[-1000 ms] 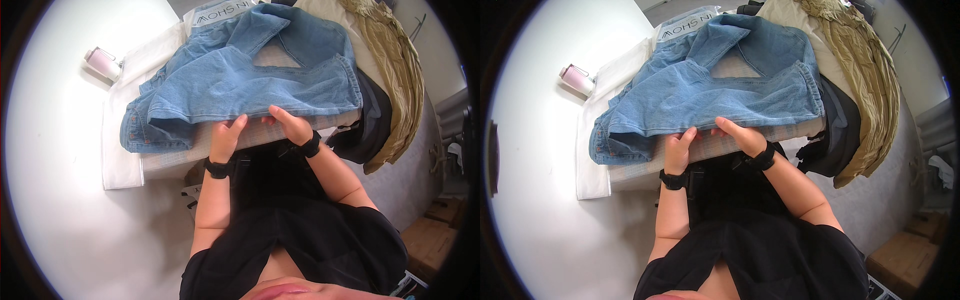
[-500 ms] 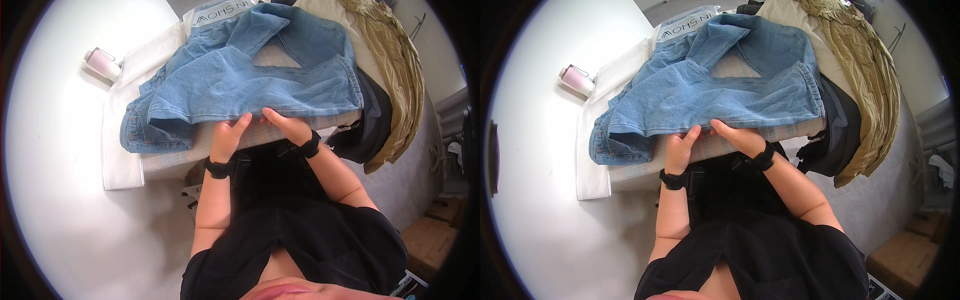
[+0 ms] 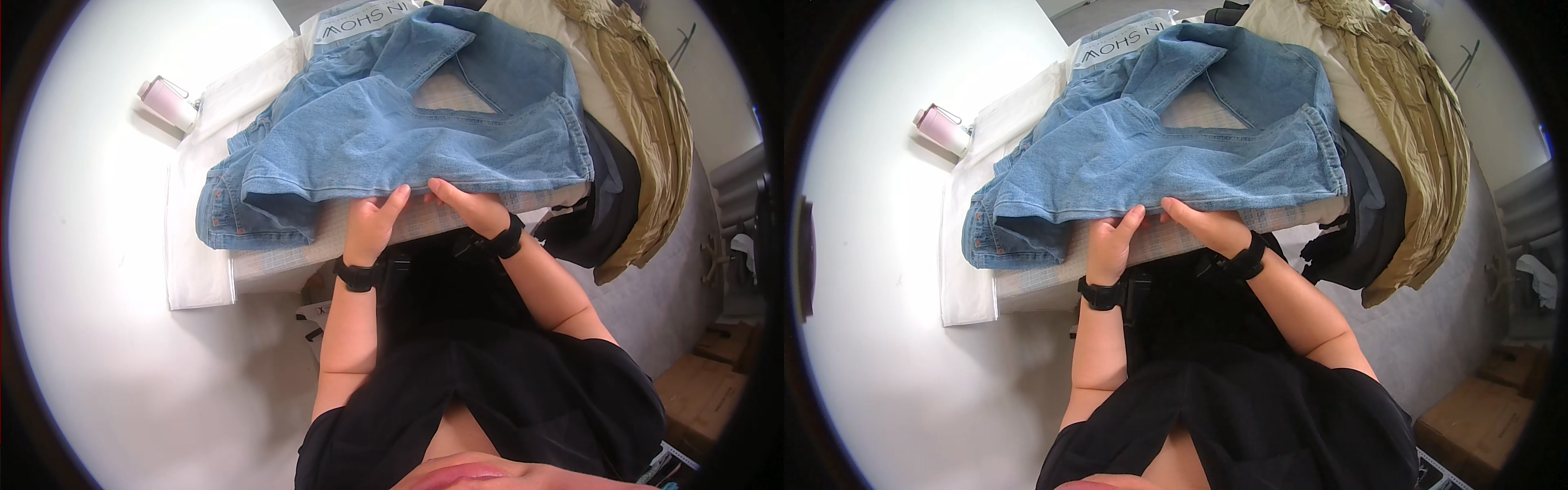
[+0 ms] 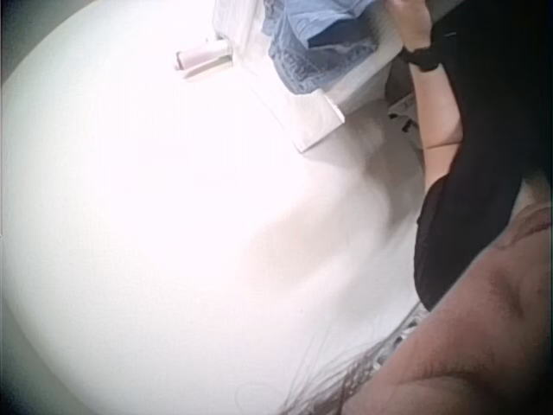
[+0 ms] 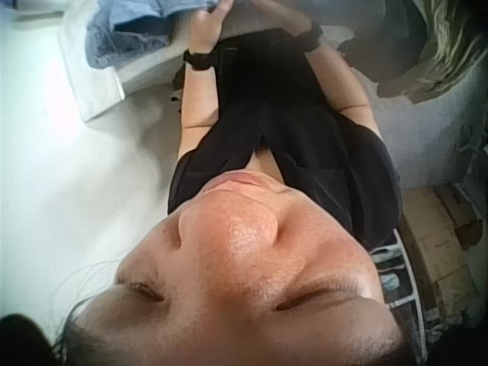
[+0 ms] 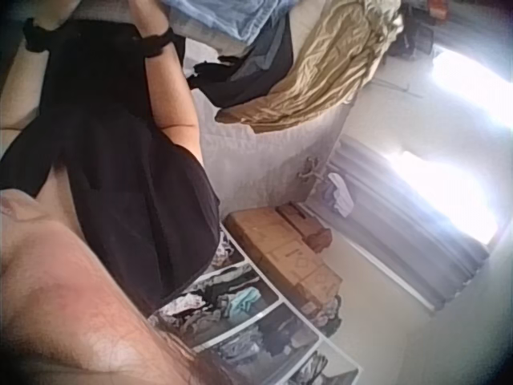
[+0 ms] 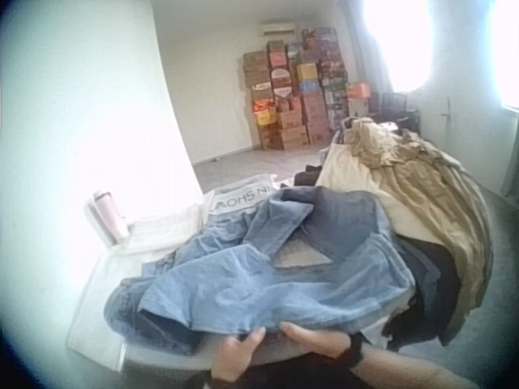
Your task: The person unzips a pair of jeans, turns the waistband over to inspect the inside, and then turns the jeans back over to pull the fabric along the leg seams.
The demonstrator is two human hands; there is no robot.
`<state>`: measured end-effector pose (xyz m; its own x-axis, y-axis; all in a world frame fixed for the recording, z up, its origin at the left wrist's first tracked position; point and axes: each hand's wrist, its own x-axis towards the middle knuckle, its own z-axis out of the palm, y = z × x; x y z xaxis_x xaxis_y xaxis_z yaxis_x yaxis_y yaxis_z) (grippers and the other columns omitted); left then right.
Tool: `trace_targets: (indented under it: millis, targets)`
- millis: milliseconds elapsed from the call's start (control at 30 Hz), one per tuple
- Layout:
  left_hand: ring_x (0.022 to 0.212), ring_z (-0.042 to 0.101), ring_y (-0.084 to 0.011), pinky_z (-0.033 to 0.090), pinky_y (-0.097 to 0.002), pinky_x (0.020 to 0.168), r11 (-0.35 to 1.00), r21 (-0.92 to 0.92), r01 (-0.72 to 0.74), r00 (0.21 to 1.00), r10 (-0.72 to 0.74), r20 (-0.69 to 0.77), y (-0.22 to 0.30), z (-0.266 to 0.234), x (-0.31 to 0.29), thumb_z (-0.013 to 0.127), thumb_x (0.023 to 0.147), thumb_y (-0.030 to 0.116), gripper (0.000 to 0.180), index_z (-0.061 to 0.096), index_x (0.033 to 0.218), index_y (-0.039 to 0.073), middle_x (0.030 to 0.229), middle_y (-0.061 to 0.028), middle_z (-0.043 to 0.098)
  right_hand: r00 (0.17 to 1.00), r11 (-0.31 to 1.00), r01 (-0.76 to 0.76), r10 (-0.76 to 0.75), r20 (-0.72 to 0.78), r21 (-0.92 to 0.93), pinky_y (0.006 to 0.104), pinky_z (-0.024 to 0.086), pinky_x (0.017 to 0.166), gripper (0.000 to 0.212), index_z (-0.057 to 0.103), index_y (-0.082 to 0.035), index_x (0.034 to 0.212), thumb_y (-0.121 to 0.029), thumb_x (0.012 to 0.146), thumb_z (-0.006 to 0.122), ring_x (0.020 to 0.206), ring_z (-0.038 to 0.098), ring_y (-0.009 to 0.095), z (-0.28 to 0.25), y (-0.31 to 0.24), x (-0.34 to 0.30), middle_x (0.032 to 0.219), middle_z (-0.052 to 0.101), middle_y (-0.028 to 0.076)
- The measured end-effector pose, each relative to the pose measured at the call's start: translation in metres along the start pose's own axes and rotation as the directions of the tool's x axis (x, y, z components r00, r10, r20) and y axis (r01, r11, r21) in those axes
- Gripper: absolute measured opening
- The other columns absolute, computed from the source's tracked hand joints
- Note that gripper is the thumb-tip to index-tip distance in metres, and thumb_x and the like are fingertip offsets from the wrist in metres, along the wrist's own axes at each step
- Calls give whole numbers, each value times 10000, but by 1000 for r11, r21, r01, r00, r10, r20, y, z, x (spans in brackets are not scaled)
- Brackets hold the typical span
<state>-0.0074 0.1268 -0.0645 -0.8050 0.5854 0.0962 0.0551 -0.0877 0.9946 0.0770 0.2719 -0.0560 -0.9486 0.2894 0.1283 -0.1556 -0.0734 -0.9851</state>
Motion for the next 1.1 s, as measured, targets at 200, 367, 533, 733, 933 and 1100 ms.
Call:
trace_targets:
  millis: [200,367,533,733,933,1100]
  targets:
    - [687,512,-89,398,-227,631,1000,14,26,1000,-26,-2,3,1,-1,606,774,198,220,588,775,-21,731,-21,574,1000,1000,-3,3,-1,17,228,425,620,169,567,-10,853,-172,805,554,685,540,119,0,-1,0,757,595,60]
    - [695,511,-90,397,-226,638,999,-36,11,1000,-11,-10,4,3,-1,606,775,198,214,588,770,-16,736,-18,573,1000,1000,4,-4,12,6,230,426,629,178,568,-10,857,-180,808,552,693,540,120,-1,2,0,756,596,62]
    - [694,507,-90,394,-225,647,1000,-7,27,1000,-27,-1,-1,-1,-1,608,774,196,205,588,771,-8,741,-15,571,1000,1000,-5,4,16,14,233,426,626,181,569,-11,855,-185,810,549,695,543,121,-1,0,-1,756,595,63]
    - [742,502,-98,380,-238,695,984,-181,-8,1000,7,-6,2,0,1,610,771,180,198,572,852,4,785,-17,563,1000,992,-10,11,-7,124,236,417,603,206,558,-11,858,-210,829,513,694,551,131,-1,-1,0,766,584,66]
    - [754,503,-108,377,-245,710,966,-251,-67,997,58,-46,6,5,0,602,780,191,199,572,863,13,798,-17,562,998,974,2,12,-60,226,243,403,588,266,540,-17,870,-264,869,441,667,542,143,-1,2,1,776,565,59]
    - [718,510,-107,382,-237,689,984,-168,62,998,-61,14,13,8,-2,583,795,229,218,585,806,11,764,-23,572,996,965,-18,42,-85,262,244,403,592,258,539,-19,877,-256,877,435,683,541,143,-1,0,1,778,562,51]
